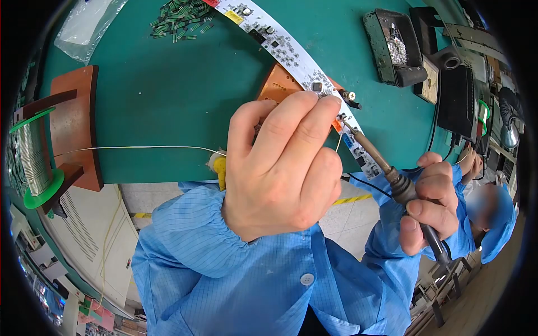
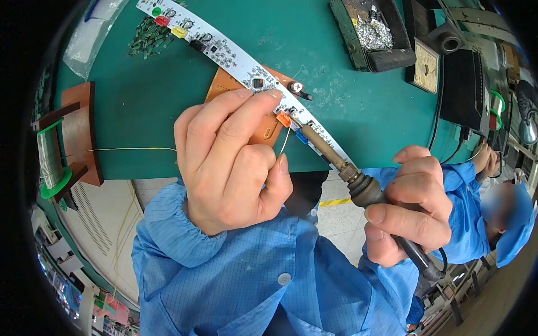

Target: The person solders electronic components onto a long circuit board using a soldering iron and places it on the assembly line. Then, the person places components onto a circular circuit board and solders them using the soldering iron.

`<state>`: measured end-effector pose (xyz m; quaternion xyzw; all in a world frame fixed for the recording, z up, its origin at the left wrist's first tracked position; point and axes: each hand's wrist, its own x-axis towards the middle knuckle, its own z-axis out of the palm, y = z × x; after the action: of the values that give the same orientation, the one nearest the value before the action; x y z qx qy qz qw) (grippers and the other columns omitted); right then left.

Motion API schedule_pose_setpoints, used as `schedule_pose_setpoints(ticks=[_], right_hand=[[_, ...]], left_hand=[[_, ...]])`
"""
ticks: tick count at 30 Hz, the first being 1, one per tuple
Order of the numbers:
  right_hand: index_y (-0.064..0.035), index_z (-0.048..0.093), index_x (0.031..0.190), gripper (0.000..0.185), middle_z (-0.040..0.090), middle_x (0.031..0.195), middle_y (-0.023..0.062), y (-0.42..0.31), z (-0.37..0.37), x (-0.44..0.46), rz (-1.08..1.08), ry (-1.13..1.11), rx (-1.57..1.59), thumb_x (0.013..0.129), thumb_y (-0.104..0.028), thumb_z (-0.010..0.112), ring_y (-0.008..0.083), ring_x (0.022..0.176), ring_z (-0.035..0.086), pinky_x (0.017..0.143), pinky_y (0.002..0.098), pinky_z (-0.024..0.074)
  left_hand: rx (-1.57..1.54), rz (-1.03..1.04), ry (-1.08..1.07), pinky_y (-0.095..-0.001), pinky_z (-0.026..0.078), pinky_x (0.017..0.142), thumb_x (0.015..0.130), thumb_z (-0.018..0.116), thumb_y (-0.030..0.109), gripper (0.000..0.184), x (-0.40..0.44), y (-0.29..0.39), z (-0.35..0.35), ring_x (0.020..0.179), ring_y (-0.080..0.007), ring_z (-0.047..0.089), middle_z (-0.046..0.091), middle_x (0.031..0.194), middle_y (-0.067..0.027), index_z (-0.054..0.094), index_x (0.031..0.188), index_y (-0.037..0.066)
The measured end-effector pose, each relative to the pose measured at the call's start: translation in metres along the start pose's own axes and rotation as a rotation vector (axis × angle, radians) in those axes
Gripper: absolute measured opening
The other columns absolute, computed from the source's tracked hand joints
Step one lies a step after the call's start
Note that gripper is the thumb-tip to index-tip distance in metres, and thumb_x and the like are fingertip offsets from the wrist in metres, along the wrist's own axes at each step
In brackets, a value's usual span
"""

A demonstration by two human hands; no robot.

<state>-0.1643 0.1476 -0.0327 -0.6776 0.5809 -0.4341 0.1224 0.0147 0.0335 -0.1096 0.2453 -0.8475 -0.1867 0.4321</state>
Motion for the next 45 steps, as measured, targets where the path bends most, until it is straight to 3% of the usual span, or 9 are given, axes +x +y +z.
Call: schedule_pose_setpoints(ticks=[23,26,28,32,34,38,41,45], right_hand=[[-0.0124,0.068,0.081,0.016,0.049,0.069,0.004,0.0,0.001,0.0,-0.013,-0.009,-0.015,0.07,-0.022,0.073,0.0202,0.064,0.045,0.066,0.0418,0.0436],[-0.0104,0.059,0.085,0.022,0.044,0.07,0.0049,0.001,-0.002,0.0,-0.039,-0.116,-0.046,0.074,-0.026,0.068,0.0206,0.066,0.039,0.069,0.0447,0.0386],[-0.0122,0.067,0.081,0.016,0.049,0.069,0.0042,0.0,0.001,-0.001,-0.019,-0.002,-0.002,0.071,-0.022,0.073,0.0201,0.064,0.044,0.066,0.0416,0.0436],[-0.0122,0.067,0.081,0.016,0.049,0.069,0.0043,0.0,-0.001,-0.001,-0.015,-0.008,-0.006,0.072,-0.023,0.073,0.02,0.064,0.044,0.066,0.0415,0.0435],[-0.0106,0.059,0.086,0.022,0.043,0.07,0.0049,0.001,-0.005,-0.001,-0.042,-0.12,-0.033,0.074,-0.026,0.067,0.0205,0.066,0.038,0.068,0.0445,0.0385],[-0.0107,0.059,0.087,0.022,0.043,0.07,0.0049,0.001,-0.003,-0.001,-0.038,-0.121,-0.047,0.073,-0.026,0.067,0.0204,0.066,0.038,0.068,0.0446,0.0385],[-0.0114,0.066,0.08,0.018,0.048,0.069,0.0042,0.002,-0.003,-0.003,-0.029,-0.026,-0.013,0.071,-0.025,0.073,0.0203,0.064,0.043,0.066,0.0418,0.0431],[-0.01,0.06,0.092,0.023,0.045,0.069,0.0068,0.012,-0.003,-0.014,-0.079,0.125,-0.037,0.08,-0.029,0.066,0.0193,0.064,0.039,0.064,0.0431,0.0414]], left_hand=[[0.029,0.021,0.041,-0.0424,0.043,0.077,0.069,0.062,0.011,0.016,0.0,-0.001,0.004,0.096,-0.0306,0.059,0.065,0.103,-0.0139,0.047,0.065,0.007],[0.031,0.028,0.043,-0.0425,0.043,0.077,0.069,0.063,0.012,0.016,0.0,-0.002,0.005,0.096,-0.0307,0.058,0.065,0.103,-0.014,0.048,0.065,0.007],[0.034,0.031,0.046,-0.0426,0.043,0.077,0.069,0.064,0.012,0.016,0.0,-0.002,0.005,0.096,-0.0307,0.058,0.065,0.103,-0.014,0.049,0.065,0.007],[0.026,0.031,0.04,-0.0427,0.044,0.077,0.066,0.065,0.01,0.017,0.0,-0.003,0.005,0.096,-0.0309,0.058,0.064,0.103,-0.0139,0.049,0.065,0.006],[0.027,0.035,0.044,-0.0428,0.044,0.077,0.066,0.066,0.01,0.017,0.0,-0.003,0.005,0.096,-0.0309,0.058,0.064,0.103,-0.0138,0.049,0.065,0.006],[0.022,0.031,0.057,-0.0428,0.044,0.077,0.065,0.066,0.01,0.017,0.0,-0.003,0.006,0.095,-0.0309,0.059,0.065,0.103,-0.0138,0.05,0.065,0.007],[0.013,0.016,0.058,-0.0427,0.044,0.077,0.065,0.066,0.01,0.017,0.0,-0.002,0.006,0.095,-0.0309,0.059,0.065,0.102,-0.014,0.049,0.065,0.007],[-0.013,-0.003,0.06,-0.0424,0.043,0.078,0.066,0.065,0.01,0.017,0.001,-0.001,0.005,0.095,-0.0308,0.059,0.065,0.102,-0.0142,0.048,0.065,0.007]])
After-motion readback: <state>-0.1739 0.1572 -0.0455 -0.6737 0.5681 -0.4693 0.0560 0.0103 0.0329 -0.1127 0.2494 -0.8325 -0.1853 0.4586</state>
